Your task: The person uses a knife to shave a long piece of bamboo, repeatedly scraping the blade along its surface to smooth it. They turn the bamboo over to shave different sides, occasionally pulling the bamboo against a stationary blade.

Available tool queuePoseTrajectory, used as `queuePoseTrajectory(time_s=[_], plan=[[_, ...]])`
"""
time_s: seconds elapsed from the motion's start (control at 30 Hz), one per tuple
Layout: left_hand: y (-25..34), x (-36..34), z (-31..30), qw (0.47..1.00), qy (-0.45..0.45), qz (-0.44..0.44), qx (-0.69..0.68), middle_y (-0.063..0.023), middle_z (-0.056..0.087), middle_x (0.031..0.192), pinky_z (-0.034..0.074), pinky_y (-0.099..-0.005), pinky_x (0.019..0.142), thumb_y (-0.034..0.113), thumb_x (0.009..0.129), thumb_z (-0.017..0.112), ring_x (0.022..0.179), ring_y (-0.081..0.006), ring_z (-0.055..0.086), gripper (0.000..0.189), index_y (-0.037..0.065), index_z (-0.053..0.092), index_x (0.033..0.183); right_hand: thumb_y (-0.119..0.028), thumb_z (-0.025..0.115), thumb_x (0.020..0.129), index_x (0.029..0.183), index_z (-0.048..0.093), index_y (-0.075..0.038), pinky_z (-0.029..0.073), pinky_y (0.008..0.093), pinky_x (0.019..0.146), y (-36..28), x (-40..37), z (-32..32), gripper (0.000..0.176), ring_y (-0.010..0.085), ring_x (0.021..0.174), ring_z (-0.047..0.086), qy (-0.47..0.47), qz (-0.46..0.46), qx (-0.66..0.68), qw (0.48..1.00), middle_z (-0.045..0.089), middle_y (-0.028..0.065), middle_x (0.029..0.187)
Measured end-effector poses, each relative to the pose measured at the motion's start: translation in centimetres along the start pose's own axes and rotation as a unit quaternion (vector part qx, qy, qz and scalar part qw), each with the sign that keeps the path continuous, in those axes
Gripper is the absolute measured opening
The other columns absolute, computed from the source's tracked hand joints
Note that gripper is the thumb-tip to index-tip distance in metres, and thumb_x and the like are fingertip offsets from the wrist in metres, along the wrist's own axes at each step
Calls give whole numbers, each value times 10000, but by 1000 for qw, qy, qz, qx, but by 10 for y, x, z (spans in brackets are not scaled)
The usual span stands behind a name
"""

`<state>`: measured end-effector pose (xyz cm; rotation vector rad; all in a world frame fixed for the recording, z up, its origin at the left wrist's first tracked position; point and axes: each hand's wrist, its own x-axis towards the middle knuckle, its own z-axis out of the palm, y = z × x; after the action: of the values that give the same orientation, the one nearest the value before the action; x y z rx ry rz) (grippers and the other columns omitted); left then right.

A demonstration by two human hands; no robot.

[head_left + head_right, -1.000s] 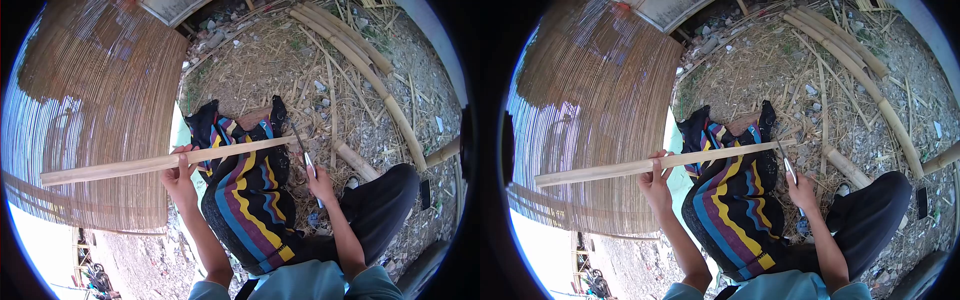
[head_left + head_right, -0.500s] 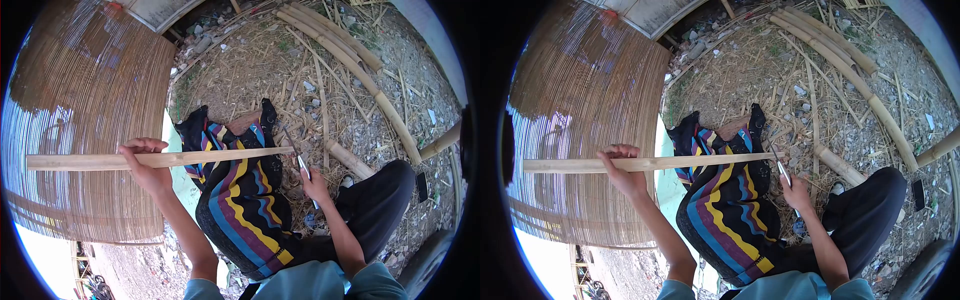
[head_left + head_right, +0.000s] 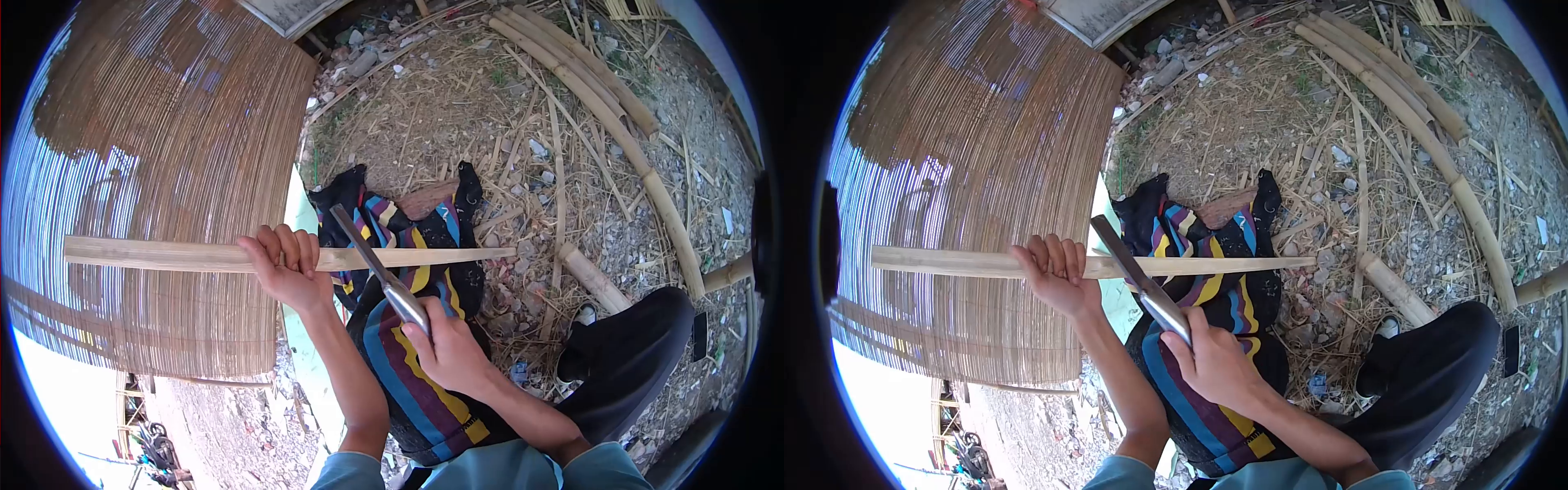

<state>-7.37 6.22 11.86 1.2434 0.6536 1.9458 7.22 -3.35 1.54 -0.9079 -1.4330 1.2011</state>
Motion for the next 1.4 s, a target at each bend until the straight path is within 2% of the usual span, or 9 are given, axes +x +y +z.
queuePoseTrajectory(time_s=[0.2,0.47,0.57,0.67,0.8,0.83,0.97,1.23,1.4], plan=[[-2,-19,18,992,86,61,64,37,224,479,155,-201,331,429,959,405,353,-53,179,475,156,262,598,-181,505,917,1025,414,39,460,452,487,-13,3,22,261,425,580,594,-31,23,51,998,554,251,611],[-1,-38,29,979,112,125,113,-32,296,671,273,-224,596,387,981,331,633,-103,299,432,130,231,648,-196,513,915,1004,404,72,470,437,460,-49,-11,9,303,401,555,604,-73,30,22,997,561,248,602],[6,-42,25,984,87,116,100,-51,325,775,305,-249,679,415,952,385,732,-123,327,409,115,288,690,-210,512,916,1009,410,73,471,441,450,-48,-10,1,315,404,530,597,-78,37,3,996,563,248,586],[40,-38,5,979,-90,110,147,-62,347,865,367,-371,766,483,889,478,840,-202,370,425,66,397,883,-228,502,921,999,417,68,465,451,442,-40,-12,-2,318,408,512,589,-68,16,-25,997,558,247,568],[109,-33,-12,988,-88,109,-67,-15,355,677,339,-251,487,443,937,422,571,-94,358,380,99,363,786,-268,485,927,962,426,52,468,468,466,-14,-21,-3,326,414,528,589,-135,86,-59,985,561,249,579],[117,-34,-10,988,-42,136,-59,26,253,530,249,-206,360,402,979,346,404,-55,216,394,138,310,689,-263,487,926,970,428,47,472,465,479,-6,-26,-3,318,416,548,593,-129,108,-64,984,565,248,590],[123,-42,-22,975,82,205,-31,50,152,457,145,-191,275,374,994,317,342,-38,101,443,183,228,605,-243,488,925,980,439,30,477,456,534,21,-46,-17,283,415,618,607,-114,176,-48,977,580,233,626],[147,-51,-17,970,25,241,-17,45,166,459,183,-197,326,371,993,326,356,-57,132,453,177,244,591,-263,490,926,1012,447,7,450,454,547,23,-50,-50,286,400,594,596,-15,210,-62,976,556,211,607],[93,-62,-1,960,86,264,-38,31,192,461,186,-215,384,393,987,318,392,-75,170,472,171,256,576,-279,480,930,1018,454,-6,446,426,561,8,-42,-57,287,376,575,585,20,220,-2,975,548,198,612]])
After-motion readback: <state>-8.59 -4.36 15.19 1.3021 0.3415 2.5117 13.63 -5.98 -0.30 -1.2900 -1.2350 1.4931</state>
